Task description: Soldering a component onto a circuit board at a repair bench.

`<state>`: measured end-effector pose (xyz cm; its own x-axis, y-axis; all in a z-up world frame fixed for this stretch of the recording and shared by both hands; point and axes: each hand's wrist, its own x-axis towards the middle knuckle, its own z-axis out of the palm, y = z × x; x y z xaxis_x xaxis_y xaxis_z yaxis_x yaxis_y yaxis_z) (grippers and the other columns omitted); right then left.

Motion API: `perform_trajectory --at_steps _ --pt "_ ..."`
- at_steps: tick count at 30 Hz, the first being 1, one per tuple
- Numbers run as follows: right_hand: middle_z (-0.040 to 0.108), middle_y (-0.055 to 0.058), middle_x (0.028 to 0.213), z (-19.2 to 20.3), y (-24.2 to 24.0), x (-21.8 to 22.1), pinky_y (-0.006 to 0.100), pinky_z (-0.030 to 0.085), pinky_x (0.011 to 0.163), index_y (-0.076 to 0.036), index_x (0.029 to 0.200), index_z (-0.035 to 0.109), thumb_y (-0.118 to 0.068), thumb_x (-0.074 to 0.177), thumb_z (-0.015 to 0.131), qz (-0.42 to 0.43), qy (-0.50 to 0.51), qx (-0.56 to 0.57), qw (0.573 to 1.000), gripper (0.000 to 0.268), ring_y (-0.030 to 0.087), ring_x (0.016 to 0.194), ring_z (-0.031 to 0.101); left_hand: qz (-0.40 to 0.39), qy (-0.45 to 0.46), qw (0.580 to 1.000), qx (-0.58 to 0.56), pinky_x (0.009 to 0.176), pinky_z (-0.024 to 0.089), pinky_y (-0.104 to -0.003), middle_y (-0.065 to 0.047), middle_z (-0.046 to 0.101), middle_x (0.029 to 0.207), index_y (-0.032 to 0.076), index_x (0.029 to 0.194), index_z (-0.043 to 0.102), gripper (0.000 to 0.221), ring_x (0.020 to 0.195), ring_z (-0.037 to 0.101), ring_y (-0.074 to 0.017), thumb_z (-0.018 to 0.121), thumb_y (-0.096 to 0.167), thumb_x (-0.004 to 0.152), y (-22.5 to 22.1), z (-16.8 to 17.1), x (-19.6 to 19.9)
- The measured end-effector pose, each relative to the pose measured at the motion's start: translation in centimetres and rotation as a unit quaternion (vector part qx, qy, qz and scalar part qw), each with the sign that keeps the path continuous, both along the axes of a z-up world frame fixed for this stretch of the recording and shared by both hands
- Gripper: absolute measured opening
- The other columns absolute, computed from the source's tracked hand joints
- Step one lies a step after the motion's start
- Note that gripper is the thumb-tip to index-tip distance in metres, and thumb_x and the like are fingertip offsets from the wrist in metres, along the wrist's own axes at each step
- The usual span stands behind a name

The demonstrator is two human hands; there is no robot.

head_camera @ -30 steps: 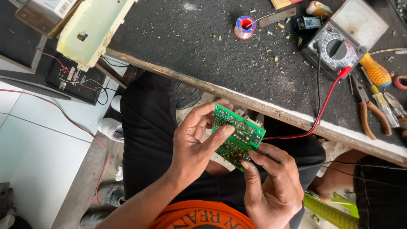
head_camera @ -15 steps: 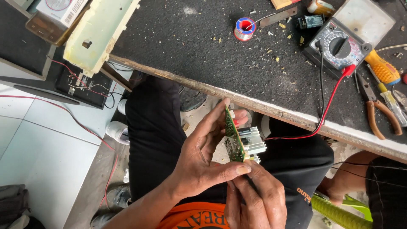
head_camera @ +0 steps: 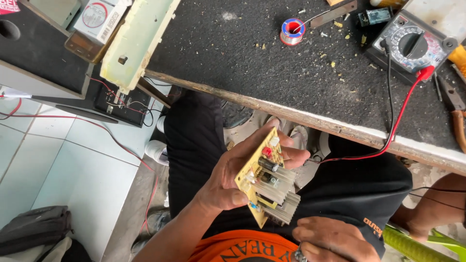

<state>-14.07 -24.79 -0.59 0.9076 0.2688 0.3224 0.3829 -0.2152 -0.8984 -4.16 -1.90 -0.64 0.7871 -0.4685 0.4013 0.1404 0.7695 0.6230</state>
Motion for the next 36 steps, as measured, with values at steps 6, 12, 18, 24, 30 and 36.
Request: perform_trajectory --at_steps 6,12,18,24,30,36 --pt "0.079 0.009 0.102 1.0 2.1 0.6 0.026 0.069 0.087 -0.008 0.102 0.071 -0.018 0.076 0.081 -0.101 -0.087 -0.048 0.99 0.03 0.02 0.096 0.084 -0.031 0.052 0.998 -0.034 0.137 0.027 -0.067 -0.02 0.04 0.165 0.008 0.167 0.027 0.097 0.155 0.041 -0.049 0.085 0.043 0.097 -0.5 -1.3 0.2" --pt "0.076 0.015 0.101 5.2 4.7 1.8 0.023 0.068 0.083 -0.006 0.1 0.066 -0.012 0.081 0.075 -0.206 -0.069 -0.037 0.976 0.022 0.019 0.087 0.085 -0.037 0.044 0.998 -0.023 0.139 0.027 -0.064 -0.024 0.037 0.166 0.004 0.167 0.023 0.094 0.158 0.036 -0.0497 0.081 0.037 0.101 -0.3 -1.2 0.0" --pt "0.074 0.022 0.1 6.2 5.3 3.1 0.023 0.065 0.085 0.001 0.102 0.066 0.0 0.083 0.073 -0.238 -0.069 0.005 0.969 0.02 0.022 0.09 0.081 -0.039 0.03 0.999 0.015 0.137 0.03 -0.061 -0.024 0.038 0.165 0.002 0.166 0.022 0.092 0.156 0.04 -0.048 0.079 0.039 0.103 -0.2 -0.7 -0.1" --pt "0.073 0.021 0.097 5.6 5.4 3.5 0.022 0.061 0.085 0.003 0.103 0.068 0.004 0.081 0.076 -0.24 -0.061 0.03 0.968 0.023 0.021 0.088 0.077 -0.04 0.032 0.999 0.016 0.137 0.032 -0.063 -0.024 0.038 0.164 0.002 0.165 0.024 0.088 0.155 0.041 -0.047 0.077 0.038 0.104 -0.2 -0.6 -0.3" --pt "0.073 0.019 0.094 5.5 5.0 3.8 0.023 0.061 0.081 0.003 0.1 0.068 0.006 0.081 0.076 -0.226 -0.025 0.049 0.973 0.021 0.019 0.086 0.075 -0.035 0.031 0.999 0.028 0.136 0.033 -0.06 -0.023 0.04 0.163 0.002 0.165 0.025 0.088 0.155 0.043 -0.0457 0.076 0.038 0.104 -0.1 -0.3 -0.3" --pt "0.073 0.02 0.097 5.2 4.6 3.5 0.023 0.063 0.081 0.006 0.103 0.068 0.006 0.086 0.07 -0.225 0.03 0.099 0.969 0.016 0.02 0.087 0.074 -0.026 0.044 0.997 0.059 0.129 0.041 -0.057 -0.027 0.041 0.161 0.0 0.163 0.027 0.088 0.148 0.049 -0.0425 0.076 0.04 0.102 0.0 0.2 -0.2"
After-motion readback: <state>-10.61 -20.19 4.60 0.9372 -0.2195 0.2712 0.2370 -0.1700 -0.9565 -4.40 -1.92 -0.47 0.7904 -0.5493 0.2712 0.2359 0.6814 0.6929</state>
